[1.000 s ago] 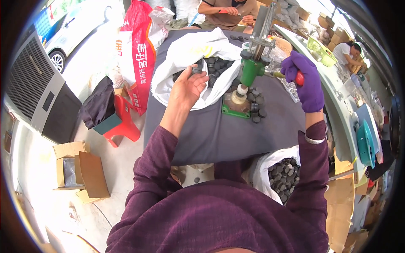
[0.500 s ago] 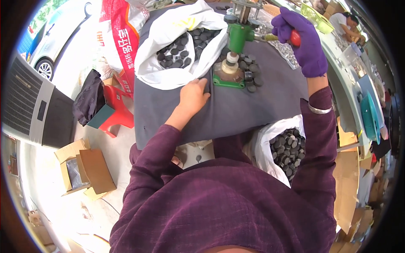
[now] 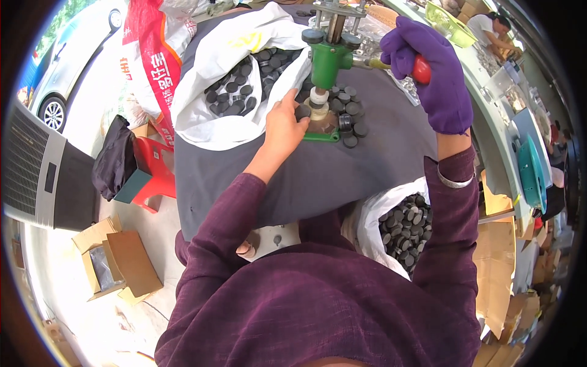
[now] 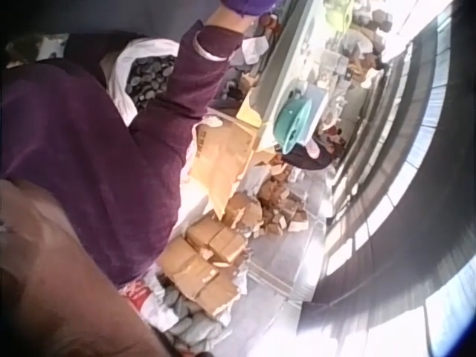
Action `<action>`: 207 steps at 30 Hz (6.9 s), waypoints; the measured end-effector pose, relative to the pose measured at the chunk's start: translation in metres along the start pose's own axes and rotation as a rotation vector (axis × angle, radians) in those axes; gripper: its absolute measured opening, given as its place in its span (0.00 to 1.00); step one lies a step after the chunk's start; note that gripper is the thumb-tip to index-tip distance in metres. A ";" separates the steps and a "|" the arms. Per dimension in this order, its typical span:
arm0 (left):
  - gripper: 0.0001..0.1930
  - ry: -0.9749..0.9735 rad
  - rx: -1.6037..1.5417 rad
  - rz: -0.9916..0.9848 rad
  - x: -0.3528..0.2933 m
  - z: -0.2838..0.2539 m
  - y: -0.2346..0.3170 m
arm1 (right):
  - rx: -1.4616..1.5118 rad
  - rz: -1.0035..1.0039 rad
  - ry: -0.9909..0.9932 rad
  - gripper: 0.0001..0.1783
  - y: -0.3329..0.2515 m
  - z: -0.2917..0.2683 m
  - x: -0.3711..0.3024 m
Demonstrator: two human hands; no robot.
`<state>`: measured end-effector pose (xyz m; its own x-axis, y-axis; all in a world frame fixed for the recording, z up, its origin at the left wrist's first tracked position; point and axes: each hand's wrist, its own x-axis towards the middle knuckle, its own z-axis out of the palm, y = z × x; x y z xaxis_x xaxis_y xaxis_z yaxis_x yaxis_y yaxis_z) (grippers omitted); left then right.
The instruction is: The person processes small black rubber circular components by hand using a manual lever press.
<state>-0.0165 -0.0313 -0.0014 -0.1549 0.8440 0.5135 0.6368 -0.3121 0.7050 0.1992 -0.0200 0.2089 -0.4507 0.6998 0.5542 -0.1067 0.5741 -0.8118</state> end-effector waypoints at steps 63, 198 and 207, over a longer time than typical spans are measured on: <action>0.16 0.053 -0.042 -0.048 0.002 0.014 -0.012 | -0.037 0.074 0.203 0.18 -0.025 0.013 0.020; 0.19 0.146 0.463 0.032 0.059 -0.088 -0.097 | -0.318 -0.532 -0.128 0.18 0.027 -0.018 0.011; 0.21 -0.167 0.064 -0.006 0.021 -0.001 -0.006 | -0.112 -0.090 0.168 0.20 -0.007 0.014 0.005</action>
<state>-0.0243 -0.0117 0.0051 -0.0347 0.9079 0.4177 0.6840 -0.2832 0.6723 0.1851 -0.0272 0.2149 -0.2889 0.6994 0.6537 -0.0360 0.6744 -0.7375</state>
